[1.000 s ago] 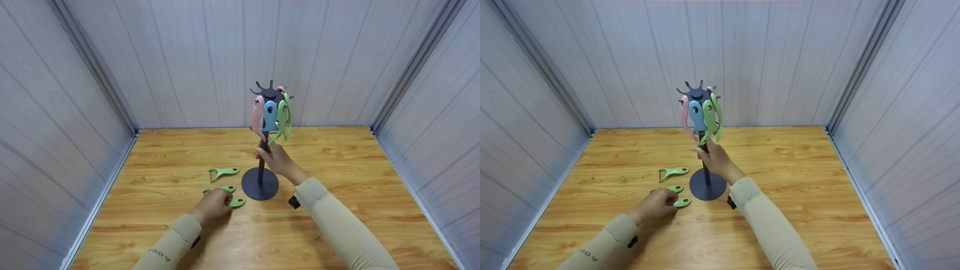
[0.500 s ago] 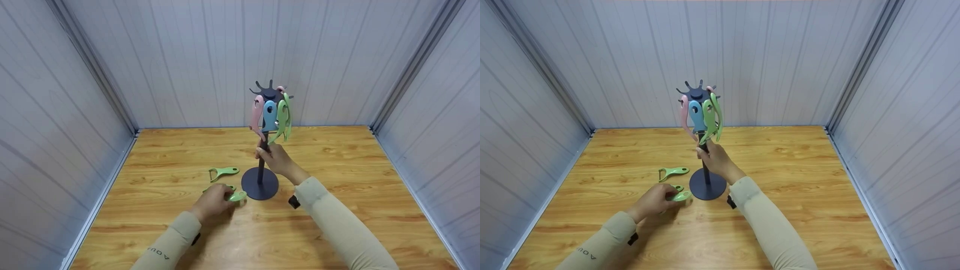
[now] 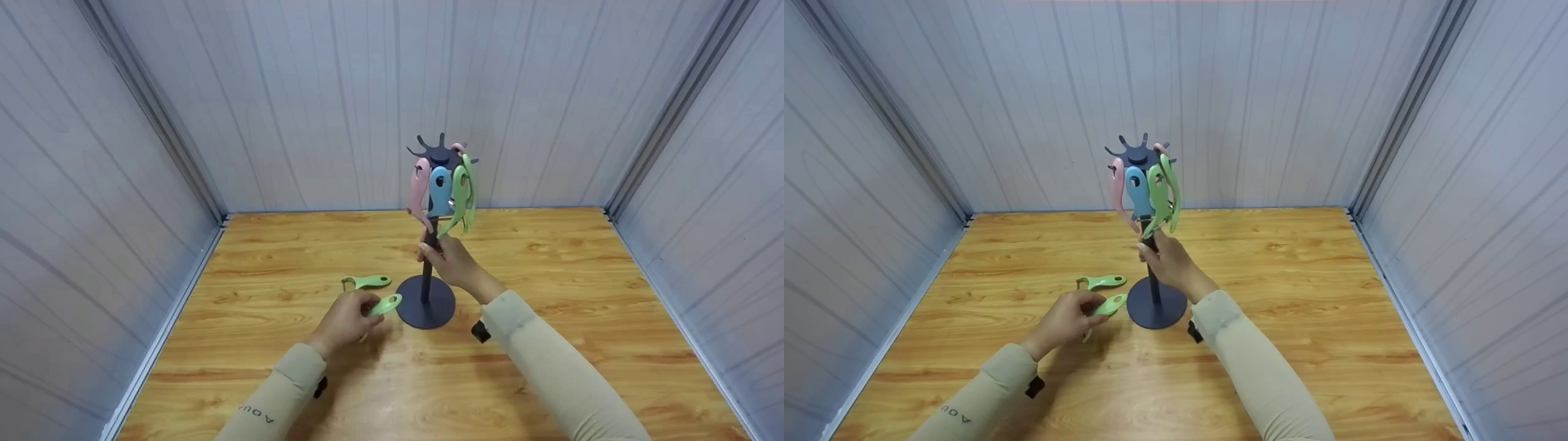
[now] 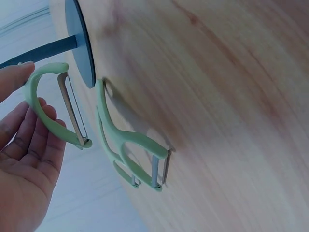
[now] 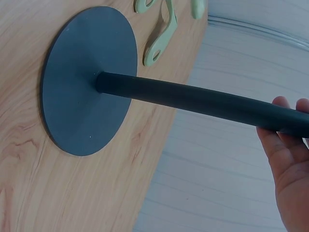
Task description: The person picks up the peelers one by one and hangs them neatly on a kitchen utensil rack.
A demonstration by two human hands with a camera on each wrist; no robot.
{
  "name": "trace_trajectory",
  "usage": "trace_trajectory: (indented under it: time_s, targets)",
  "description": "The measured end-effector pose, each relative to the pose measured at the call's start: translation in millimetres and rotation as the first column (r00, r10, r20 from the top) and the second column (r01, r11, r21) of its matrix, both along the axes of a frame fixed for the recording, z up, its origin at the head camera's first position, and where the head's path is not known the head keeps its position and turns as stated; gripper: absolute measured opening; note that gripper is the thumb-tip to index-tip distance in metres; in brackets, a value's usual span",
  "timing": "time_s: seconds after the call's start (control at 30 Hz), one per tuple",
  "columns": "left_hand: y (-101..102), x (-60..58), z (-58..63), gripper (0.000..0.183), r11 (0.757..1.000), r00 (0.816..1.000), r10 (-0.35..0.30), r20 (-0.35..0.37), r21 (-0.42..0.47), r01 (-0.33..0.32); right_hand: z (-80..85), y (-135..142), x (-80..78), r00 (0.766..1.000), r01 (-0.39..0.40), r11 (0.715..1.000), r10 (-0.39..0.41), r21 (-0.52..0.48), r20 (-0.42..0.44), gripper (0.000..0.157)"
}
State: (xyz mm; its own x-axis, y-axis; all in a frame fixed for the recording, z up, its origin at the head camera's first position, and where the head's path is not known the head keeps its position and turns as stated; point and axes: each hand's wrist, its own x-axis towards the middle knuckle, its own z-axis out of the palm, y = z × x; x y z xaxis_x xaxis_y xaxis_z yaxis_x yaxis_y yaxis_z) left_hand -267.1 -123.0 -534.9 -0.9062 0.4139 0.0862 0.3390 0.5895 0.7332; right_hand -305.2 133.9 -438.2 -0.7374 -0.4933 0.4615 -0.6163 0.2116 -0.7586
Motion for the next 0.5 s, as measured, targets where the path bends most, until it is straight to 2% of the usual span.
trace_trajectory:
  time_s: [0.2, 0.37, 0.5]
  targets:
    - [0.2, -1.9, 4.8, 0.021, 0.997, 0.997, 0.059, -0.041, 0.042, -0.057, -2.7, 0.0, -1.5, 1.000, 0.001, 1.000, -0.001, -0.009, -0.024, 0.008]
    - [2.0, -3.7, 7.9, 0.026, 0.992, 0.992, 0.111, -0.054, 0.064, -0.107, -2.4, -0.8, -1.2, 1.000, -0.001, 1.000, 0.000, -0.009, -0.024, 0.010]
    - [2.9, -5.3, 11.3, 0.026, 0.988, 0.989, 0.119, -0.085, 0.114, -0.109, -2.3, -1.4, -1.0, 1.000, 0.006, 1.000, -0.006, -0.010, -0.016, 0.013]
